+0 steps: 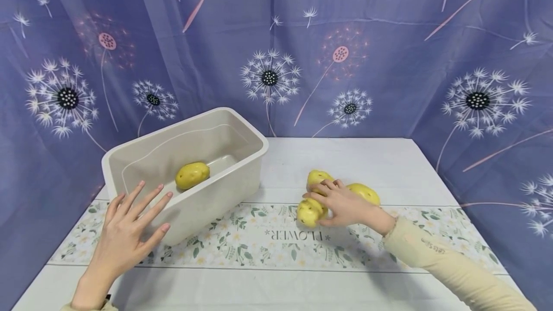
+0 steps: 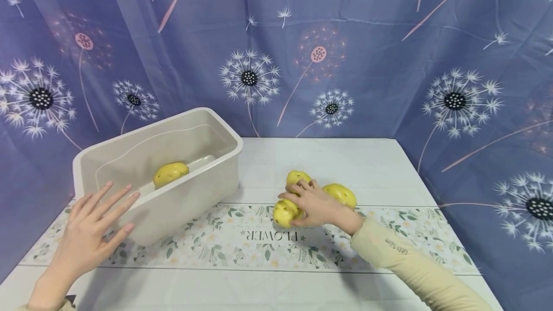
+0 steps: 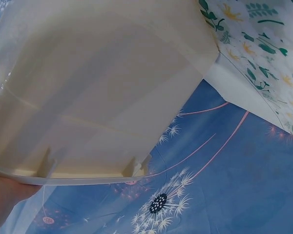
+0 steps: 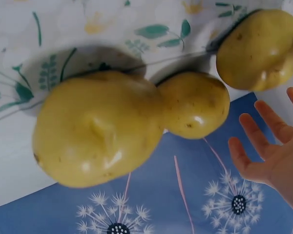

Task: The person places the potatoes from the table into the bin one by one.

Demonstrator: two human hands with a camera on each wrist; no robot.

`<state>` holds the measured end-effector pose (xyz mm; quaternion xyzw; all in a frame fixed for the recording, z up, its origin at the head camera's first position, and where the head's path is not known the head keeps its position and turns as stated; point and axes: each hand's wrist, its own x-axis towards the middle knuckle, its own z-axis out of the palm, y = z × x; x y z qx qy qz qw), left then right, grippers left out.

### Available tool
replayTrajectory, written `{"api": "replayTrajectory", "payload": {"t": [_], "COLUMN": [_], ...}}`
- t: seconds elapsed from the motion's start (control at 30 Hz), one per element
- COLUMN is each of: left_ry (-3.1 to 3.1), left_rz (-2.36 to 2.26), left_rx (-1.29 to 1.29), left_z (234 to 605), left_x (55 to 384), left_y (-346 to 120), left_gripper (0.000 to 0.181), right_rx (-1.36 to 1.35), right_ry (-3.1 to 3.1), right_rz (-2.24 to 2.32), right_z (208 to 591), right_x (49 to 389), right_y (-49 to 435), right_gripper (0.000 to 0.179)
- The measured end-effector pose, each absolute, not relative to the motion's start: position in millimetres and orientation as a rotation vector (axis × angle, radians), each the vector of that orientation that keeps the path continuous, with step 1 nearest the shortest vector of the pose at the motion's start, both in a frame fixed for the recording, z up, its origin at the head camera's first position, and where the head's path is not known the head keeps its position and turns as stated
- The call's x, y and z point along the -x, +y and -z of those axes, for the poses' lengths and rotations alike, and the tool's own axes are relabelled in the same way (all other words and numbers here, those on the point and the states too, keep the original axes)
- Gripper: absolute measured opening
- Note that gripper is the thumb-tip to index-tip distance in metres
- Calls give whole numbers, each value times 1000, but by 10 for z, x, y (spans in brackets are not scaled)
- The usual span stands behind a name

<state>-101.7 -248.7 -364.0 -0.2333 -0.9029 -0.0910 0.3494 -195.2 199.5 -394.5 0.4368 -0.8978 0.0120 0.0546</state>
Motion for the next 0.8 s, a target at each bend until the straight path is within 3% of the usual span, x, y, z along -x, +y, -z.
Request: {"api": "replayTrajectory", "payload": {"t": [0.5,0.8], "left_ry": [-2330,-2349], "left_rz": [250,234], "left_rx": [606,600], "left_z": [3650,3642], "left_x": [1008,1008], "left_y": [-2499,-2490], "left_gripper": [57,58], "right_rx": [-1378,-1396], "right_ry": [-2752,-2665], "right_rz": [17,28], "right_z": [4145,4201], "right_x": [1964,2012], "right_y": [1949,1958], "right_gripper": [75,70]}}
